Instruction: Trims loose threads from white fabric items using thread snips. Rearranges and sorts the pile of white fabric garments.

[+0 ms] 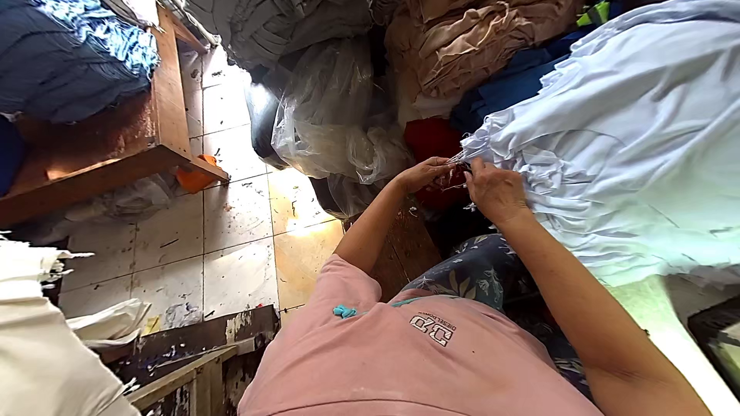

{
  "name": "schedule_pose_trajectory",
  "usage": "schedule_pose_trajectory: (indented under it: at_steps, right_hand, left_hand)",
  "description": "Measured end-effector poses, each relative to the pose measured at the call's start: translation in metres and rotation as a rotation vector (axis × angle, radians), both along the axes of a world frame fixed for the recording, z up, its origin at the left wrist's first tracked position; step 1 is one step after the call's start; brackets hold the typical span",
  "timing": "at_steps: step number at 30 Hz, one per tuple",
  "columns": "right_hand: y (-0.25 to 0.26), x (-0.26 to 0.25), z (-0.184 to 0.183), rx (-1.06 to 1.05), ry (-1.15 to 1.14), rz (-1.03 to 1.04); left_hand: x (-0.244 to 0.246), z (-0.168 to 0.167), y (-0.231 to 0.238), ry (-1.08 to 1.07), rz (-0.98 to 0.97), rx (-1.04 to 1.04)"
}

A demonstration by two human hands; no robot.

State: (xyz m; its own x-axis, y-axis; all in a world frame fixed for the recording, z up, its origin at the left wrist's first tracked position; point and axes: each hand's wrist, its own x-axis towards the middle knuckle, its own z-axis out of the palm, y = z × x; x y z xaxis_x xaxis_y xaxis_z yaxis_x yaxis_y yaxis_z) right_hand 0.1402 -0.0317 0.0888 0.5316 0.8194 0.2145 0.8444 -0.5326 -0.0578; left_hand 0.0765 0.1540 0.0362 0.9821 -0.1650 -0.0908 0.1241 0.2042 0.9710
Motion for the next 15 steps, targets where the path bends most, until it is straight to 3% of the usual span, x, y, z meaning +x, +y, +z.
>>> schedule_pose_trajectory:
  at_steps: [6,9,12,15]
  right_hand:
    - [0.024,0.001,-0.014,-0.005,0.02,-0.09]
    - [0.022,0.002,-0.019,-0.035,0.033,-0.011]
    - [0.006,-0.003,-0.014,-0.059,0.025,0.024]
    - [-0.01,-0.012,0.017,-0.139,0.114,-0.01]
  left_hand:
    - [-0.004,0.0,-0.005,0.038,0.05,-0.213]
    - [-0.006,-0.004,-0.002,0.058,0.03,-0.232]
    - [-0.001,-0.009,0.007,0.082,0.031,-0.072]
    - [0.014,-0.016,0.008,0.048,0.117,0.299]
